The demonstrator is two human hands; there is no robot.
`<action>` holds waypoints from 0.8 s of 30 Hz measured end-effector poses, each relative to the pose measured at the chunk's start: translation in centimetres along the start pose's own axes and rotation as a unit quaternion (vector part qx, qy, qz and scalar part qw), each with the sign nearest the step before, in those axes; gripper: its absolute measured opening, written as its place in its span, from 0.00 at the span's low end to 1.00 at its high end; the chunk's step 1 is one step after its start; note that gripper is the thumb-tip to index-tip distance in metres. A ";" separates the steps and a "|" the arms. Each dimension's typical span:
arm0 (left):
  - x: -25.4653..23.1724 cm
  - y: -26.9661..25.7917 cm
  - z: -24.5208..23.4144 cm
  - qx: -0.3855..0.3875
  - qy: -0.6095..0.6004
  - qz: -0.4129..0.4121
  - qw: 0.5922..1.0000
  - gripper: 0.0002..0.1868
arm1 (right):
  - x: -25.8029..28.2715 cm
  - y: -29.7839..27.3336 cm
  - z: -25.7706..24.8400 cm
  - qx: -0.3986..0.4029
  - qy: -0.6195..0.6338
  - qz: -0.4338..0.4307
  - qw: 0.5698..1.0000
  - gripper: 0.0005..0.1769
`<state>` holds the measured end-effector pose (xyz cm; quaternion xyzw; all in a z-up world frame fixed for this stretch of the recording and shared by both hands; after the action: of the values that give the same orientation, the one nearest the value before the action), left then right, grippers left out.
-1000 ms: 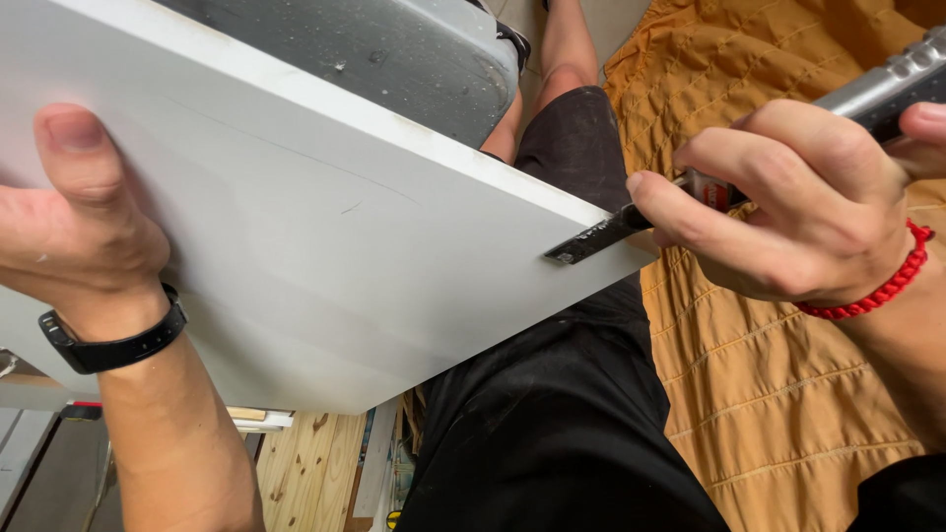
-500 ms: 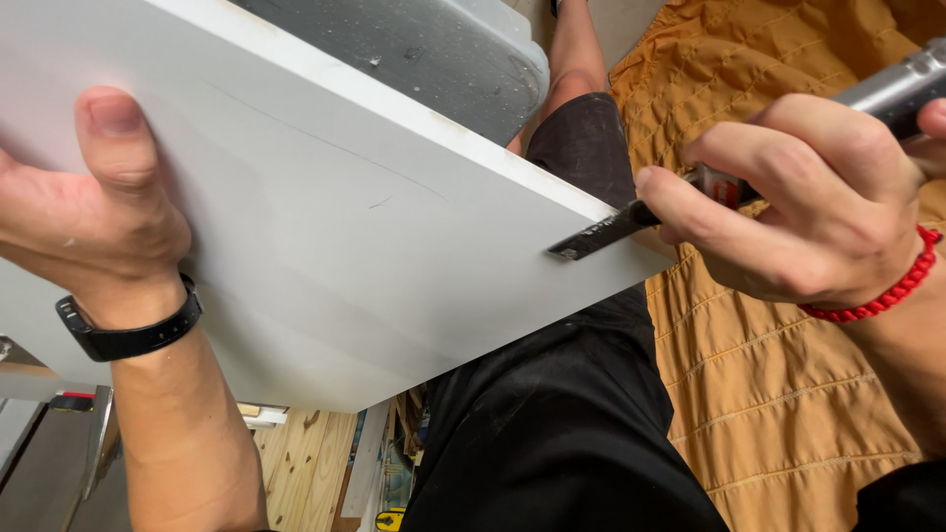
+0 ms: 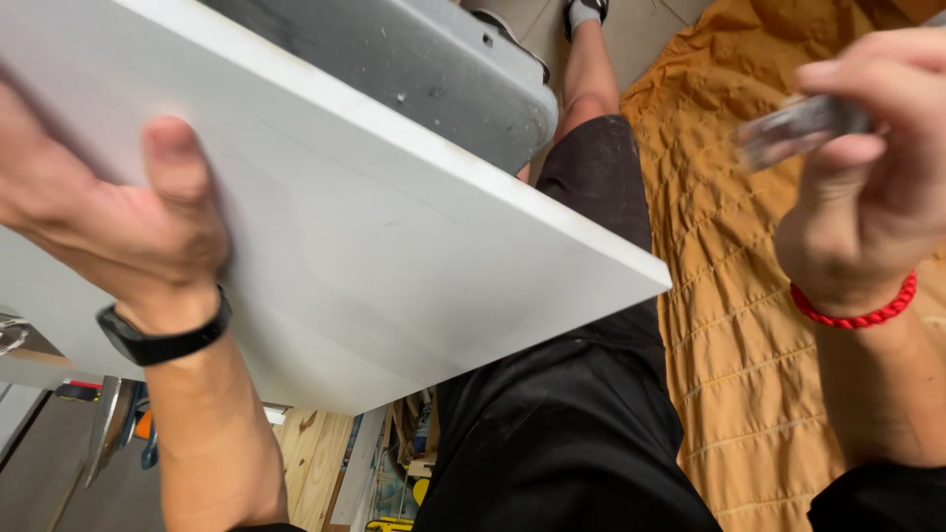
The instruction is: Trim and sand the edges of a white laminate board
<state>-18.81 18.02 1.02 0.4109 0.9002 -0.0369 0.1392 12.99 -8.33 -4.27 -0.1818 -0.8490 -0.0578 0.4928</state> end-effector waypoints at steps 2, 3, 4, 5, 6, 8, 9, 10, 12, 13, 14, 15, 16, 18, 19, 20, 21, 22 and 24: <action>-1.9 0.6 -0.2 0.078 0.079 -0.049 0.993 0.43 | -1.7 -0.6 0.0 -0.049 0.093 0.130 0.986 0.29; -2.7 0.5 0.6 0.078 0.085 -0.048 0.992 0.43 | -2.2 -0.7 0.2 -0.051 0.098 0.128 0.986 0.29; -3.8 0.3 1.4 0.104 0.055 0.024 0.993 0.43 | -2.8 -0.9 0.3 -0.051 0.120 0.159 0.979 0.29; -5.0 0.1 2.1 0.127 0.020 0.097 0.987 0.42 | -3.3 -1.1 0.3 -0.052 0.141 0.190 0.970 0.29; -6.2 0.3 2.5 0.131 0.027 0.098 0.986 0.42 | -3.4 -0.9 0.4 -0.052 0.149 0.191 0.969 0.29; -9.5 0.6 3.3 0.106 0.056 0.285 0.951 0.31 | -3.4 -0.8 0.4 -0.032 0.152 0.198 0.968 0.29; -10.6 1.8 3.3 0.112 0.059 0.288 0.949 0.31 | -3.6 -0.7 0.3 -0.034 0.159 0.201 0.966 0.29; -11.8 2.8 3.2 0.122 0.036 0.321 0.939 0.26 | -3.9 -0.7 0.1 -0.020 0.154 0.202 0.967 0.28; -13.9 4.0 3.4 0.138 0.015 0.354 0.925 0.22 | -4.5 -0.6 -0.3 -0.008 0.154 0.205 0.966 0.28; -14.9 4.1 3.6 0.149 0.006 0.370 0.917 0.22 | -4.8 -0.6 -0.5 0.003 0.157 0.203 0.966 0.27; -15.7 4.2 3.7 0.161 -0.001 0.384 0.909 0.23 | -5.0 -0.4 -0.6 0.014 0.161 0.200 0.966 0.27; -17.0 4.3 3.7 0.166 0.003 0.386 0.907 0.23 | -5.2 -0.6 -1.1 0.013 0.168 0.200 0.965 0.27; -18.4 4.4 3.9 0.175 -0.008 0.388 0.905 0.22 | -5.7 -0.7 -1.4 0.029 0.160 0.210 0.964 0.26; -20.9 4.0 4.3 0.188 -0.008 0.390 0.902 0.22 | -6.9 -1.1 -1.9 0.044 0.162 0.211 0.963 0.24; -22.0 3.6 4.6 0.187 -0.056 0.375 0.906 0.16 | -7.8 -1.5 -2.1 0.057 0.146 0.223 0.962 0.28; -23.2 3.1 5.1 0.185 -0.106 0.357 0.909 0.11 | -8.8 -1.8 -2.3 0.072 0.129 0.236 0.961 0.32; -23.8 3.4 5.2 0.188 -0.096 0.355 0.911 0.11 | -10.4 -2.8 -2.1 0.073 0.137 0.229 0.961 0.32; -24.5 3.6 5.1 0.180 -0.122 0.357 0.909 0.09 | -12.1 -3.7 -2.0 0.085 0.146 0.242 0.956 0.35; -24.9 3.5 5.2 0.171 -0.141 0.356 0.908 0.07 | -15.0 -5.1 -1.6 0.099 0.158 0.248 0.951 0.39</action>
<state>0.52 1.23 3.17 0.7118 0.6453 -0.1960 0.1963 19.10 -17.28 -15.89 -0.3253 -0.6901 0.1225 0.6347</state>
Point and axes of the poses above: each hand's wrist, its own y-axis towards the middle knuckle, its own z-axis out of the palm, x = y × z, the point moved 2 cm from there along y, towards the middle knuckle, and after that the axes turned 9 degrees about z, right-handed, at the moved point
